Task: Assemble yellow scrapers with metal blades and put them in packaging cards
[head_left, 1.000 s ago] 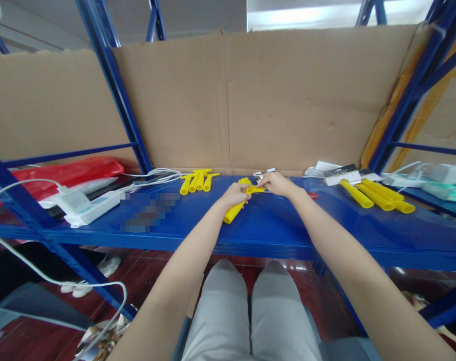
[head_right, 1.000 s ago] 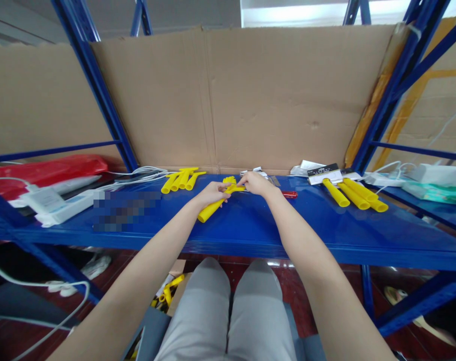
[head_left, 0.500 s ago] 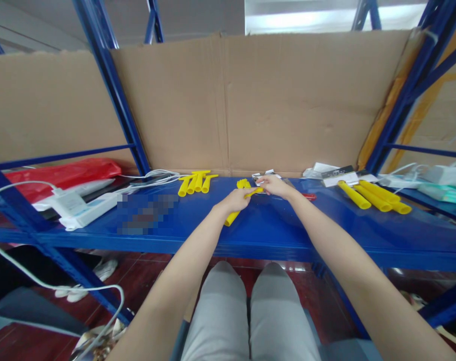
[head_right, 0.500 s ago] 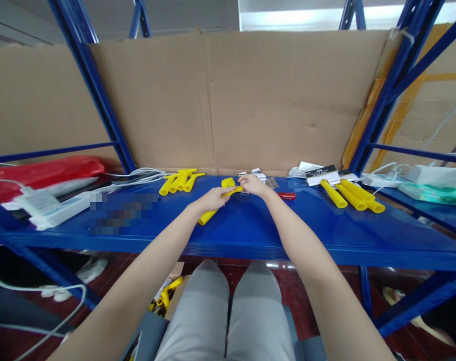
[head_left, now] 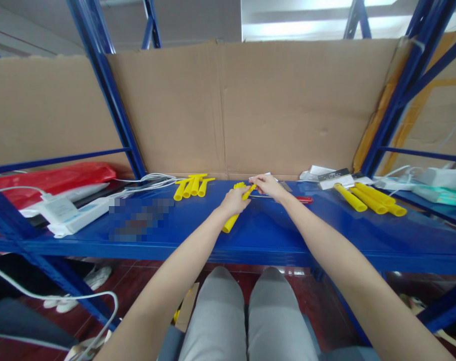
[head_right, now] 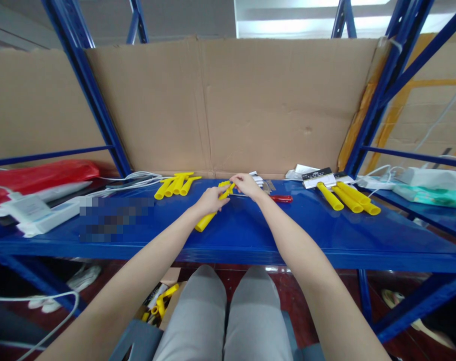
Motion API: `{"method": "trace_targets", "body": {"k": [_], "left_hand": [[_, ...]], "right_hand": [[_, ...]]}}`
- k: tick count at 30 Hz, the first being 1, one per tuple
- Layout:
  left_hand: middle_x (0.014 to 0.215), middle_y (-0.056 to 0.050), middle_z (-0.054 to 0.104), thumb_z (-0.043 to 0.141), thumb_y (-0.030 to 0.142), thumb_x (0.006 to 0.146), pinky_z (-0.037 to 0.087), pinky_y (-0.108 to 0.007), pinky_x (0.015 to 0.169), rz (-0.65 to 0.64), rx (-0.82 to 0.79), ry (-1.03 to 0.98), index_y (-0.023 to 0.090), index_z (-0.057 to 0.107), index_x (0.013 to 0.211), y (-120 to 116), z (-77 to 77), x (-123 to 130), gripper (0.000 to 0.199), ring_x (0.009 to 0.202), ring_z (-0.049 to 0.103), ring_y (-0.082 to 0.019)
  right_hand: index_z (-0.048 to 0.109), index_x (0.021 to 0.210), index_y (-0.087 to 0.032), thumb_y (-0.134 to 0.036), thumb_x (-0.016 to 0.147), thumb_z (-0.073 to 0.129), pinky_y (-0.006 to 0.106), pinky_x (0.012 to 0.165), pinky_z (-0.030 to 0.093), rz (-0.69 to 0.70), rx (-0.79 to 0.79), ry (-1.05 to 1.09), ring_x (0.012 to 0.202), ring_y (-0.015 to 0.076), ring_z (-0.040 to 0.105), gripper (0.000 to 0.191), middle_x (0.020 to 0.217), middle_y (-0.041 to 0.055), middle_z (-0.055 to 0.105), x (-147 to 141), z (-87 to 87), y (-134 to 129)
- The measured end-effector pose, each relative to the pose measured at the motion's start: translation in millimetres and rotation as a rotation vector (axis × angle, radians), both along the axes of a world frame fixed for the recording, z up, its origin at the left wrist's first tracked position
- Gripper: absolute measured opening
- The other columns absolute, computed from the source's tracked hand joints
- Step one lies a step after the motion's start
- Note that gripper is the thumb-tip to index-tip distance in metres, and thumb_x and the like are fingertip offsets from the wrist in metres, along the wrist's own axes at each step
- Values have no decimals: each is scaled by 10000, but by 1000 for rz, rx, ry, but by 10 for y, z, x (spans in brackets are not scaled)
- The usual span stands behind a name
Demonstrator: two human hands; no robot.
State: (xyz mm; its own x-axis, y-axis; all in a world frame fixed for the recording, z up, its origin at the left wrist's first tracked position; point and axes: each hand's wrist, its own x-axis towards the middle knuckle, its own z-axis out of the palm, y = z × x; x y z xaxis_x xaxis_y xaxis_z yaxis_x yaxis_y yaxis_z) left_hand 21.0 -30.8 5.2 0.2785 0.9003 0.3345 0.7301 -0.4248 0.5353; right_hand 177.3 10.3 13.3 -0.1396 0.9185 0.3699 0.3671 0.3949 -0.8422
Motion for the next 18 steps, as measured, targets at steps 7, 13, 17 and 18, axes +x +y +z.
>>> {"method": "trace_targets", "body": {"k": [7, 13, 17, 18], "left_hand": [[885, -50, 738, 594, 127, 861, 544, -234, 531, 46, -168, -171, 240, 543, 1391, 22, -15, 74, 545, 509, 662, -130], [880, -73, 735, 623, 99, 845, 569, -238, 506, 4, -341, -623, 173, 474, 1437, 49, 5, 59, 615, 489, 650, -114], [878, -91, 735, 640, 55, 821, 572, -251, 508, -14, -437, -778, 145, 450, 1449, 54, 9, 45, 662, 463, 634, -109], [856, -89, 734, 636, 50, 824, 570, -247, 510, -25, -456, -804, 139, 453, 1447, 58, 1, 44, 656, 458, 629, -107]], "right_hand": [[656, 812, -152, -344, 908, 538, 186, 458, 371, 65, 34, 25, 465, 77, 468, 245, 581, -25, 566, 28, -8, 21], [688, 902, -132, -252, 918, 504, 220, 581, 475, -169, 147, -123, 590, 115, 586, 221, 764, 51, 696, 340, 46, 166], [737, 940, -145, -143, 843, 555, 267, 790, 497, -430, 183, -494, 872, 187, 674, 206, 941, 101, 746, 687, 27, 224], [744, 958, -147, -135, 837, 554, 265, 813, 490, -473, 141, -573, 911, 196, 677, 225, 973, 110, 748, 753, 14, 221]]}}
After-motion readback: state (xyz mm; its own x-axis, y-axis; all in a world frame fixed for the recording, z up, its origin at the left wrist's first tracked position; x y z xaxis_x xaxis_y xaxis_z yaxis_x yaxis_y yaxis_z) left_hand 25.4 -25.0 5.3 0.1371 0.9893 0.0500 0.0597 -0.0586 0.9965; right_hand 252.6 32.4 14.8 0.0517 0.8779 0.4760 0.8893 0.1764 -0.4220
